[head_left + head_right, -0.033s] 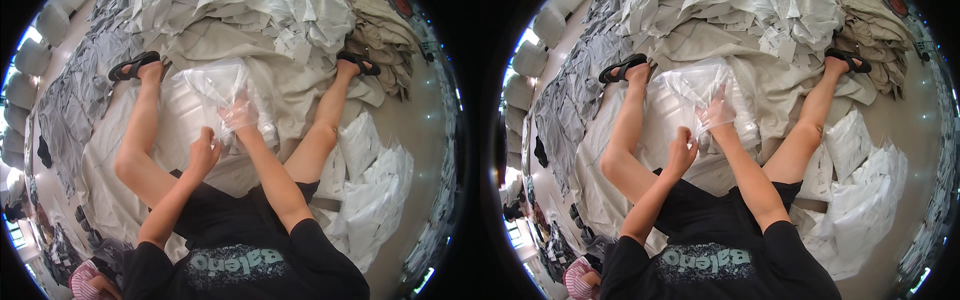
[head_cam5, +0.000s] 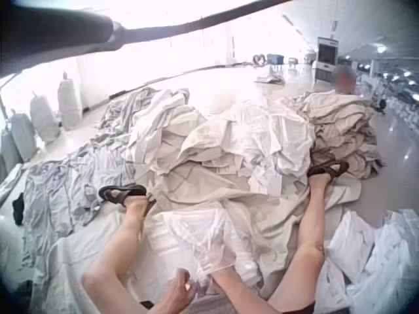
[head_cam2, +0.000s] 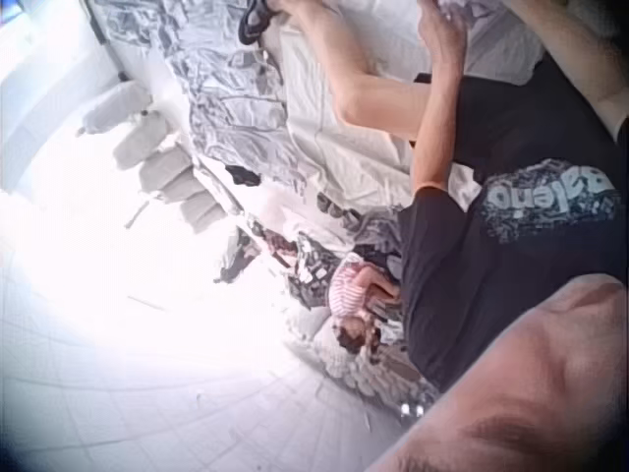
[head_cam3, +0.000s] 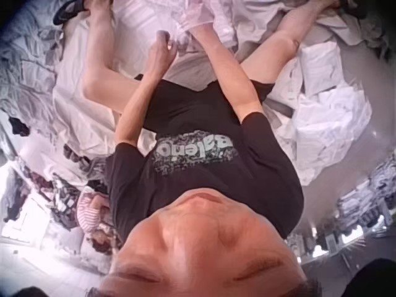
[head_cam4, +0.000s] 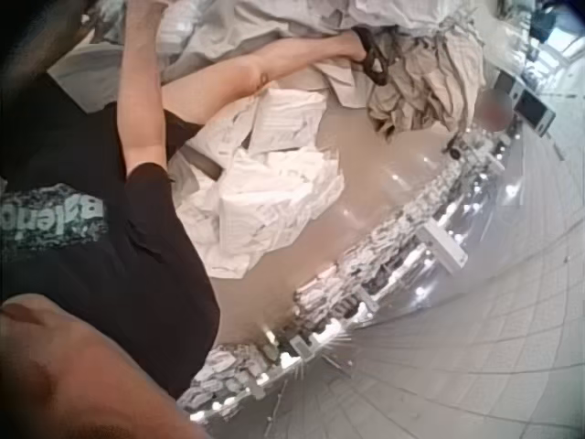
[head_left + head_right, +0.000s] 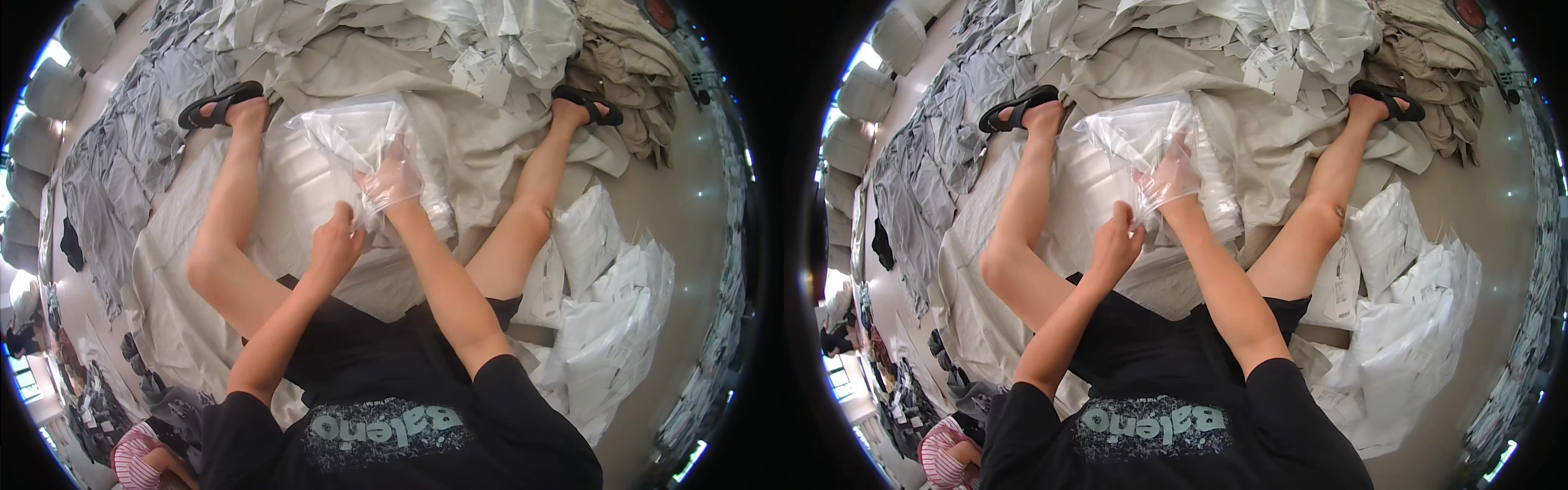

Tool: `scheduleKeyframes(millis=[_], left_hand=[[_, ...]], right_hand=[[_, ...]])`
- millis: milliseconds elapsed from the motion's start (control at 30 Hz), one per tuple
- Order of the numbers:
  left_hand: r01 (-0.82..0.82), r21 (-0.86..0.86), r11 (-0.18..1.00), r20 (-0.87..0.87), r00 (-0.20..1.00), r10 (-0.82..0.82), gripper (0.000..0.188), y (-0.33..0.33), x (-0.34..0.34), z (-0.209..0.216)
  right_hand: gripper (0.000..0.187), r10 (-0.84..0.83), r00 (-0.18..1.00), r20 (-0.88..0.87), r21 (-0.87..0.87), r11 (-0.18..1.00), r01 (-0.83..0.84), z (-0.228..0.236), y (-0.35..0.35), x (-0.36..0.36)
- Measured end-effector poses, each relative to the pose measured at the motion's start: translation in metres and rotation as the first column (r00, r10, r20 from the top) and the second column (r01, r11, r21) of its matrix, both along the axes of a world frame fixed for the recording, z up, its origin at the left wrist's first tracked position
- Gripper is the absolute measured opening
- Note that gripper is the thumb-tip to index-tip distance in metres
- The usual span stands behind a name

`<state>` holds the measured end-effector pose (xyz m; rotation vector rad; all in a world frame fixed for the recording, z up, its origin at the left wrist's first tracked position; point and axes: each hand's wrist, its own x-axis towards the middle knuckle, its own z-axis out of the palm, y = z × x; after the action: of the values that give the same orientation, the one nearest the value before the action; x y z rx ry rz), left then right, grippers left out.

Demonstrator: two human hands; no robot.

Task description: The person sits on the floor and folds white shirts one by one. They smooth the fabric, fold the sleeves and body, and place the folded shirts into a clear plastic bag. The person repeats this process for multiple shirts.

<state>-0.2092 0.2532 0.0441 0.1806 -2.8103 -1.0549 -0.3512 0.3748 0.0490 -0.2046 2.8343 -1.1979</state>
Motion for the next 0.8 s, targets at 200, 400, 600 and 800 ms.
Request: scheduleKeyframes(millis=[200, 400, 600, 800], left_hand=[[-0.052, -0.149, 0.987, 0.126, 0.989, 0.072, 0.03, -0.008, -0.015, -0.046], [0.013, -0.223, 0.975, 0.206, 0.978, 0.034, 0.026, -0.007, -0.001, -0.05], [0.096, -0.261, 0.961, 0.215, 0.976, -0.039, 0.021, -0.007, 0.003, -0.049], [0.113, -0.215, 0.97, 0.213, 0.975, -0.066, 0.02, 0.003, 0.002, -0.033]], right_hand=[[0.097, 0.373, 0.875, -0.31, 0.391, 0.888, -0.241, -0.029, 0.015, 0.02], [0.068, 0.606, 0.778, -0.168, 0.814, 0.531, -0.238, -0.043, 0.047, 0.02], [0.067, 0.664, 0.744, -0.077, 0.795, 0.491, -0.355, -0.001, 0.035, 0.046], [0.062, 0.778, 0.601, -0.184, 0.499, 0.601, -0.624, -0.094, 0.036, 0.079]])
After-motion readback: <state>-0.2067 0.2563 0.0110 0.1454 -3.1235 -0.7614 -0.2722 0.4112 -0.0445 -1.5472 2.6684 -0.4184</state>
